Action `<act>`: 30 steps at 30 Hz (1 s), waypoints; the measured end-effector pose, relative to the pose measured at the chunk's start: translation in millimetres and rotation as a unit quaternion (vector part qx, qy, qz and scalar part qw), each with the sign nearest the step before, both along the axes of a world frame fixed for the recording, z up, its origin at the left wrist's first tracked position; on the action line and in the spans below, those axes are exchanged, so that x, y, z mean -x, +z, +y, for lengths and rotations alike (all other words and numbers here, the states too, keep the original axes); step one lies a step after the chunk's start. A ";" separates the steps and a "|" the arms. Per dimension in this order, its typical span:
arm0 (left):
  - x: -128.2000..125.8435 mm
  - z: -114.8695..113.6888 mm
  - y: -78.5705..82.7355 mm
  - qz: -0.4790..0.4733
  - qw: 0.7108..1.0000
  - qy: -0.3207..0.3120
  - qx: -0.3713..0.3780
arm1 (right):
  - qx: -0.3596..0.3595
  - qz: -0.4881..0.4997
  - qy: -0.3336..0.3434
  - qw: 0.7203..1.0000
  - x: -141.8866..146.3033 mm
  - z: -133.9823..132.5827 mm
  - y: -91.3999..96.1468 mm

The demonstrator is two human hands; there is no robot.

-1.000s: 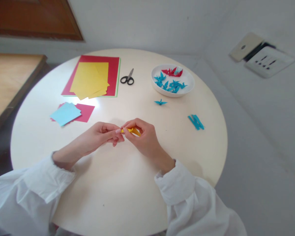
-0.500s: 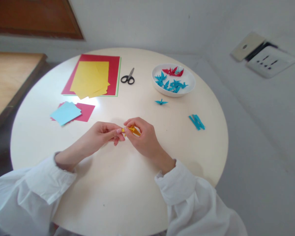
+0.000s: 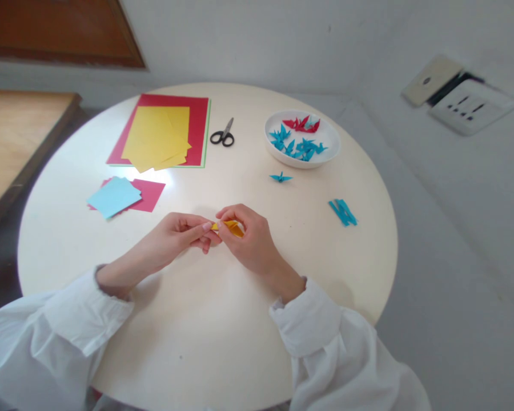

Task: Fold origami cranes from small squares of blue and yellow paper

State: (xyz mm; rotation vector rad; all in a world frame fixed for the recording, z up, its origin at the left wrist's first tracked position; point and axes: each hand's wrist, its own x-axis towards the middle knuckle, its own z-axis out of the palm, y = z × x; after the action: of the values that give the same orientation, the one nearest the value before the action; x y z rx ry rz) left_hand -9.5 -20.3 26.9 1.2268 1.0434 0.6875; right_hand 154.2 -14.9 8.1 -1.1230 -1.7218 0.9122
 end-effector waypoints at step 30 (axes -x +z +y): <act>-3.9 -5.3 4.0 0.025 0.995 0.059 -0.081 | -0.161 -0.055 -0.011 0.985 0.0 -2.0 4.1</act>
State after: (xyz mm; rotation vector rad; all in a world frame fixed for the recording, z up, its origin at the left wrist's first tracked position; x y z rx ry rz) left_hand -5.6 -25.7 30.9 1.3348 1.1247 0.8501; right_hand 154.2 -16.9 12.2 -0.9862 -1.8631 0.5405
